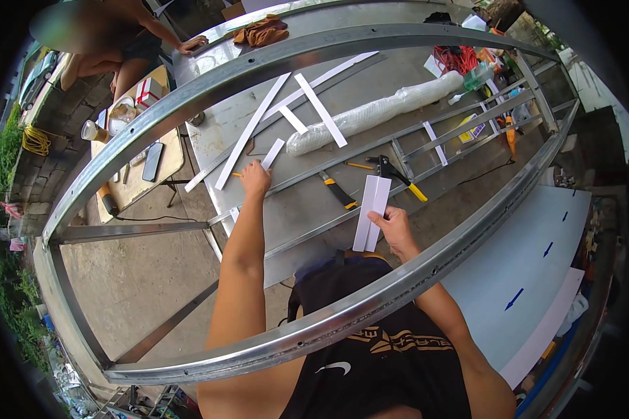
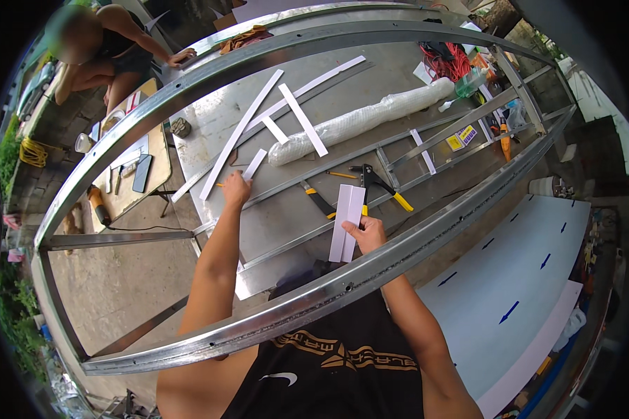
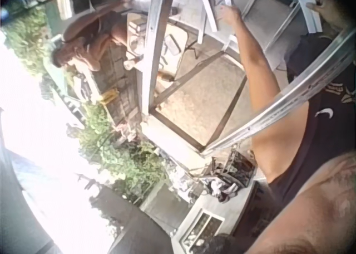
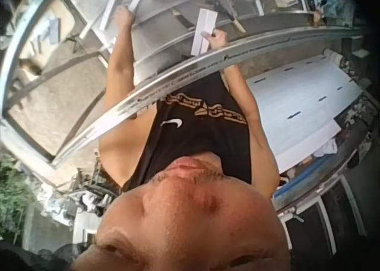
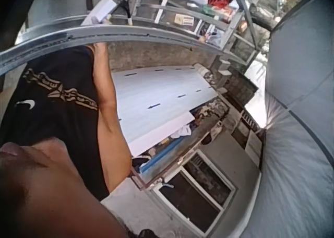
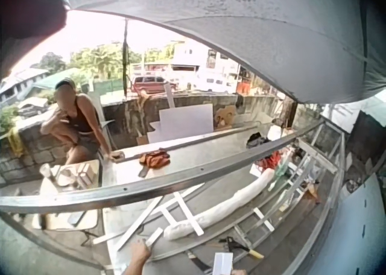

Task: The recorder is measuring and gluing internal white support strips onto a metal sign frame.

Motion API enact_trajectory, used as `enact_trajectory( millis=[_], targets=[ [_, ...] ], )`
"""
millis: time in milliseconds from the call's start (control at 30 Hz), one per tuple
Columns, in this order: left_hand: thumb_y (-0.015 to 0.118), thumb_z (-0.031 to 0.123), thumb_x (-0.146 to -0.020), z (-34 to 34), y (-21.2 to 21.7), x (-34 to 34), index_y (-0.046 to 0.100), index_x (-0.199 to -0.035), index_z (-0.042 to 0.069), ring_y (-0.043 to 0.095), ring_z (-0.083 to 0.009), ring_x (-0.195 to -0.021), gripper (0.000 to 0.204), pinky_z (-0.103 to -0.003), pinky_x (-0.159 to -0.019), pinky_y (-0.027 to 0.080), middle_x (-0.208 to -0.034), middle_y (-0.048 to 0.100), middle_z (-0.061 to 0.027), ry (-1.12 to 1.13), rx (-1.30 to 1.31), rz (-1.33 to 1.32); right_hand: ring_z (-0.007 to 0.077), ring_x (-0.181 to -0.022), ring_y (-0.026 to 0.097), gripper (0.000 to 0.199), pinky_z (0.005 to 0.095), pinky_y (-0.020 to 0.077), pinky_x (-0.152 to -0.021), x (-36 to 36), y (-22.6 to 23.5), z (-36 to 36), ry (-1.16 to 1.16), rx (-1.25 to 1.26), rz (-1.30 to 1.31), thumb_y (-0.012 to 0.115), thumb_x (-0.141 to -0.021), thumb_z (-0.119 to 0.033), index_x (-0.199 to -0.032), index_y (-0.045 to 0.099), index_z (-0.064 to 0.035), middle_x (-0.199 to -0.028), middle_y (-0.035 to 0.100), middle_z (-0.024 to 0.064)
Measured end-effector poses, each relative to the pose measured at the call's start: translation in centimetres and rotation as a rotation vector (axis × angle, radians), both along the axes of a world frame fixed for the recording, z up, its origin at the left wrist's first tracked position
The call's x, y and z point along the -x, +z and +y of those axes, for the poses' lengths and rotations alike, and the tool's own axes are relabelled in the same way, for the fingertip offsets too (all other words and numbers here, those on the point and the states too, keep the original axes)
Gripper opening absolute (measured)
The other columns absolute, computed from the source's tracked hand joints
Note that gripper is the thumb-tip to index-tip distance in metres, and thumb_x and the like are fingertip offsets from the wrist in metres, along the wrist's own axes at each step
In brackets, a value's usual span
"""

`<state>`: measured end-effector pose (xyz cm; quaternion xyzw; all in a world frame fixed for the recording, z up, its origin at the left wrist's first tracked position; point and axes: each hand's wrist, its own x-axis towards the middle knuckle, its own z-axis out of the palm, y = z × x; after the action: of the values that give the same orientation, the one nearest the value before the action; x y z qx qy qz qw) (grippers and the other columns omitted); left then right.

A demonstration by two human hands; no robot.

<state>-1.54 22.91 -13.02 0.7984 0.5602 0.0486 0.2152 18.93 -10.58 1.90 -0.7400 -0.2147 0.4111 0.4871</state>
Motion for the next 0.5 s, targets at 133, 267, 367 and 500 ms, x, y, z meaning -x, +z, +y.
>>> enact_trajectory(
  millis=[133, 267, 367, 500],
  targets=[
    [0.073, 0.025, -0.083, -0.2, -0.6, -0.7, 0.059, -0.126, 0.006, 0.057, -0.0391, -0.117, 0.049, -0.046, -0.099, 0.044, -0.119, 0.062, -0.0193, -0.008, 0.129, 0.156, 0.0094, -0.075, 0.063, 0.023, 0.0263, 0.0509, -0.069, 0.7, 0.8, 0.5, -0.014, 0.003, -0.025, 0.076, -0.089, -0.015, -0.096, 0.071, 0.0059, -0.086, 0.072, 0.0056],
    [0.073, 0.022, -0.084, 1.7, -4.1, 1.7, 0.063, -0.118, 0.005, 0.067, -0.0371, -0.096, 0.04, -0.041, -0.083, 0.051, -0.102, 0.069, -0.018, -0.087, 0.094, -0.088, 0.0095, -0.073, 0.064, 0.028, 0.0283, 0.0521, -0.066, 1.2, 2.0, 2.2, 0.012, -0.054, -0.022, 0.077, -0.088, -0.021, -0.094, 0.073, 0.0061, -0.082, 0.074, 0.0081],
    [0.068, 0.02, -0.093, -0.1, 1.9, 1.3, 0.062, -0.115, 0.001, 0.064, -0.0149, -0.085, 0.03, -0.028, -0.076, 0.05, -0.105, 0.072, -0.0105, 0.052, 0.697, -0.639, 0.009, -0.073, 0.064, 0.026, 0.0267, 0.0512, -0.066, 0.4, 2.1, 3.4, 0.007, -0.04, -0.008, 0.076, -0.088, -0.019, -0.095, 0.072, 0.0062, -0.083, 0.073, 0.0069],
    [0.065, 0.016, -0.096, -9.0, 13.2, -0.1, 0.057, -0.122, -0.001, 0.062, -0.01, -0.093, 0.032, -0.028, -0.083, 0.048, -0.108, 0.073, -0.0087, -0.202, 1.061, -0.989, 0.0081, -0.074, 0.062, 0.024, 0.0255, 0.0507, -0.066, -0.1, 2.8, 5.5, 0.049, -0.027, -0.029, 0.075, -0.089, -0.017, -0.096, 0.072, 0.0064, -0.084, 0.072, 0.0057]
  ],
)
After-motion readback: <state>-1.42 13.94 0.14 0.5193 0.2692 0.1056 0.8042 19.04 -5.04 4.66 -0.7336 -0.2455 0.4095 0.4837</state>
